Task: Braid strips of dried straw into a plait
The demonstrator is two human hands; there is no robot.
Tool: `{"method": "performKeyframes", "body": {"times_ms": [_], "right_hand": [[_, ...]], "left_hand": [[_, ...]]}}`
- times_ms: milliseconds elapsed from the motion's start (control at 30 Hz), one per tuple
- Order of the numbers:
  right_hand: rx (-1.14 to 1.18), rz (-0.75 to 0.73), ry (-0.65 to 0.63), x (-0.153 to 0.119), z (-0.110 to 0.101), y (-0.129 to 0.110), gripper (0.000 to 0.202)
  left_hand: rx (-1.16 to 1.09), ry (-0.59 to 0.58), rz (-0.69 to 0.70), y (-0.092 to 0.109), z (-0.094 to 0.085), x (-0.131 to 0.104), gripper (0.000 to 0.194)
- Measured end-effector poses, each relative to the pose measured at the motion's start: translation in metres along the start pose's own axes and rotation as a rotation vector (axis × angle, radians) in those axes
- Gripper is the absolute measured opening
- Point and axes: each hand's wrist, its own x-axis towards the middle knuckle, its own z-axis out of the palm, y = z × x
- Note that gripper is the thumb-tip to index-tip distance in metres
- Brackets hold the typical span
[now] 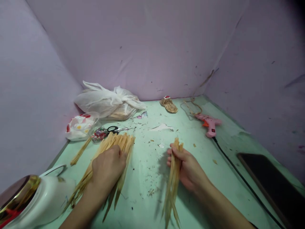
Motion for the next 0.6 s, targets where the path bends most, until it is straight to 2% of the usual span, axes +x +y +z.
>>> {"method": "performKeyframes", "body": {"times_ms": [133, 233, 333, 400, 467, 533, 600], "right_hand": [[-0.086, 0.077, -0.032, -0.005, 0.004, 0.014, 0.015], [-0.112, 0.084, -0.058, -0.006, 0.006, 0.017, 0.018], [-0.122, 0.094, -0.108, -0.006, 0.008, 0.018, 0.021], [-0.108, 0.12, -0.153, -0.007, 0.009, 0.02, 0.024], [-0.087, 0.147, -0.196, -0.007, 0.01, 0.022, 0.026], [-0.073, 0.158, -0.223, -0.008, 0.009, 0.024, 0.026], [-0.07, 0.155, -0.233, -0.008, 0.009, 0.025, 0.025]], "left_hand": [[-0.107, -0.023, 0.059, -0.003, 0.008, 0.007, 0.026], [-0.253, 0.06, 0.072, -0.006, 0.011, 0.007, 0.024], [-0.534, 0.142, 0.062, -0.007, 0.008, 0.005, 0.021], [-0.763, 0.092, 0.052, -0.006, 0.005, 0.003, 0.019], [-0.955, -0.029, 0.035, -0.004, 0.004, 0.0, 0.021], [-1.066, -0.14, 0.01, 0.0, 0.006, -0.002, 0.024], [-1.1, -0.197, -0.014, 0.004, 0.009, -0.004, 0.028]]}}
